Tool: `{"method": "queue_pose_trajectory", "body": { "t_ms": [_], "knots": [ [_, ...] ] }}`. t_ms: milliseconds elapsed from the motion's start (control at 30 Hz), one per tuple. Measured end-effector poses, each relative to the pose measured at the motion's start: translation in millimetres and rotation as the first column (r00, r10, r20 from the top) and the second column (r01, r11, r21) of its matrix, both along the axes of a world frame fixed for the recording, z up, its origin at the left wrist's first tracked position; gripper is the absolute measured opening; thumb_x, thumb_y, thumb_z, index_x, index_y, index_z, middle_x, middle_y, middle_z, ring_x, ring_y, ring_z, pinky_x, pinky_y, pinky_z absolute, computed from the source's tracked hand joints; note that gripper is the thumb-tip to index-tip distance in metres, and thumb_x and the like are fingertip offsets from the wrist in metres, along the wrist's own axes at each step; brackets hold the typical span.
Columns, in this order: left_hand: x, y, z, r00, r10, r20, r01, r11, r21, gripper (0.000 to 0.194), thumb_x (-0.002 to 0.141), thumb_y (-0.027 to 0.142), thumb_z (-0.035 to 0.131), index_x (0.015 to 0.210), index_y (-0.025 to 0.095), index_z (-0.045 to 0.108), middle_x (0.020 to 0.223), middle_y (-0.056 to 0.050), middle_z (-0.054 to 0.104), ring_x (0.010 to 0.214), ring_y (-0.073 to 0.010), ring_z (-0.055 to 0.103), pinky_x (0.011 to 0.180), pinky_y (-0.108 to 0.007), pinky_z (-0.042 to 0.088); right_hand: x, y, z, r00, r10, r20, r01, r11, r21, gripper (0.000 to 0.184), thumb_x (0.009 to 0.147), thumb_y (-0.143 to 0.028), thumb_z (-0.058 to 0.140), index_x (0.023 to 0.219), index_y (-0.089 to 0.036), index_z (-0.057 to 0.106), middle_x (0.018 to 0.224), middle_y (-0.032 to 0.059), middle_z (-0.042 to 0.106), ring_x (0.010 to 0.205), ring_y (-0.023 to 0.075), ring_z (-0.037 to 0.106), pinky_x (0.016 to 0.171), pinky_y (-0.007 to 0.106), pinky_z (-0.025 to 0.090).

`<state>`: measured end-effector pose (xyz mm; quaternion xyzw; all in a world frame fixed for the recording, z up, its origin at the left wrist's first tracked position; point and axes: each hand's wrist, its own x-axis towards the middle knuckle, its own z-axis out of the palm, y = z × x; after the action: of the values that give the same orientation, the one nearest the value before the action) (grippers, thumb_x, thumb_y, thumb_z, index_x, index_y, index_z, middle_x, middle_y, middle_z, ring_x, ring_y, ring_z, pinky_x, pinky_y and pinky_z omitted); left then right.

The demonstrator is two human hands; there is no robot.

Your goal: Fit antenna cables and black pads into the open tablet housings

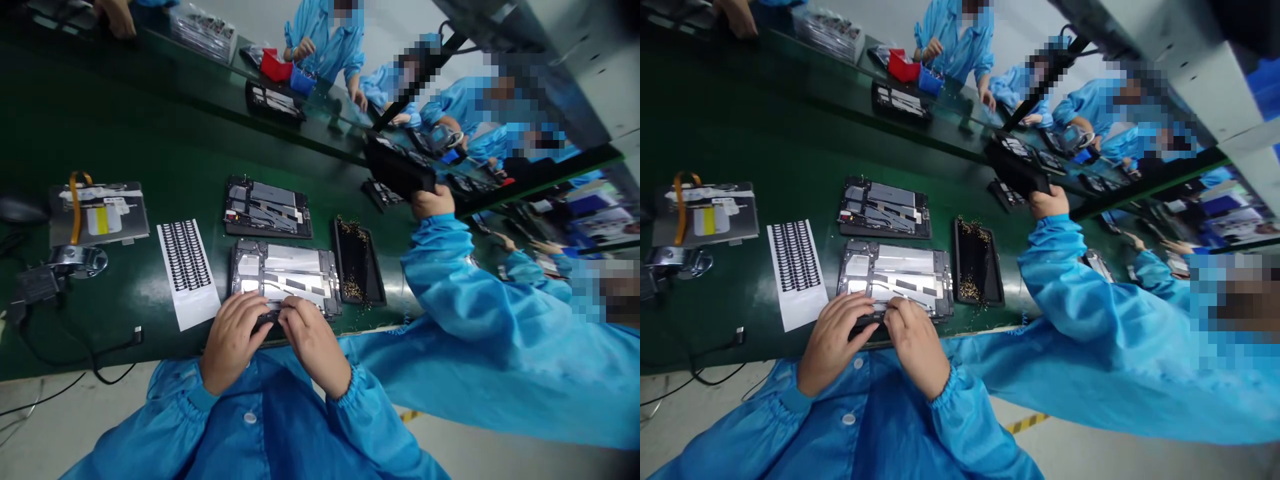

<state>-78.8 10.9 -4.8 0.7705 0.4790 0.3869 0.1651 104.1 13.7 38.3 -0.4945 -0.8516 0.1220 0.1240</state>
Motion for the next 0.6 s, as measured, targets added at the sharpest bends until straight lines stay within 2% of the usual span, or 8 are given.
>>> {"method": "queue_pose_trajectory", "body": {
  "t_ms": [233,367,467,533,600],
  "knots": [
    [-0.8,-0.2,-0.8,1.000,-0.004,0.002,0.004,1.000,0.015,0.020,0.094,0.024,0.059,0.113,0.020,0.058,0.119,-0.006,0.069,0.122,-0.0207,0.059,0.112,-0.044,0.041,-1.9,1.1,-0.2,0.998,0.009,0.055,-0.010,1.000,0.013,0.014,0.101,-0.017,0.047,0.106,-0.017,0.060,0.117,0.0106,0.062,0.101,0.0240,0.057,0.089,0.040,0.050],
    [0.1,0.4,0.0,1.000,-0.004,-0.010,0.004,1.000,0.014,0.011,0.094,0.023,0.057,0.103,0.022,0.063,0.117,-0.005,0.069,0.120,-0.0216,0.060,0.111,-0.045,0.042,-3.2,1.0,1.2,0.996,0.010,0.092,-0.011,1.000,0.002,0.014,0.101,-0.016,0.047,0.106,-0.019,0.060,0.117,0.0096,0.062,0.100,0.0239,0.056,0.088,0.040,0.050],
    [1.0,1.2,1.6,0.999,-0.011,-0.049,0.011,1.000,0.004,0.012,0.094,0.023,0.056,0.098,0.024,0.068,0.118,-0.004,0.069,0.121,-0.0233,0.059,0.109,-0.048,0.043,-4.5,1.6,2.7,0.994,0.007,0.113,-0.005,1.000,-0.011,0.014,0.101,-0.016,0.047,0.105,-0.019,0.060,0.116,0.0095,0.063,0.099,0.0244,0.057,0.087,0.041,0.051],
    [1.4,1.5,2.9,0.997,-0.014,-0.077,0.015,1.000,0.007,0.014,0.094,0.023,0.056,0.096,0.025,0.069,0.118,-0.004,0.069,0.121,-0.0243,0.058,0.109,-0.049,0.043,-3.5,2.7,3.4,0.996,0.000,0.085,0.001,1.000,-0.012,0.014,0.101,-0.017,0.046,0.103,-0.019,0.060,0.114,0.0095,0.063,0.098,0.0246,0.058,0.086,0.041,0.052],
    [1.5,1.7,4.0,0.995,-0.016,-0.095,0.017,1.000,0.003,0.015,0.094,0.023,0.056,0.095,0.026,0.071,0.119,-0.003,0.069,0.122,-0.0248,0.058,0.109,-0.050,0.043,0.4,3.7,3.5,1.000,0.004,-0.018,-0.004,1.000,-0.029,0.012,0.101,-0.017,0.048,0.103,-0.020,0.059,0.113,0.0094,0.062,0.102,0.0239,0.059,0.089,0.040,0.053]
  ]
}}
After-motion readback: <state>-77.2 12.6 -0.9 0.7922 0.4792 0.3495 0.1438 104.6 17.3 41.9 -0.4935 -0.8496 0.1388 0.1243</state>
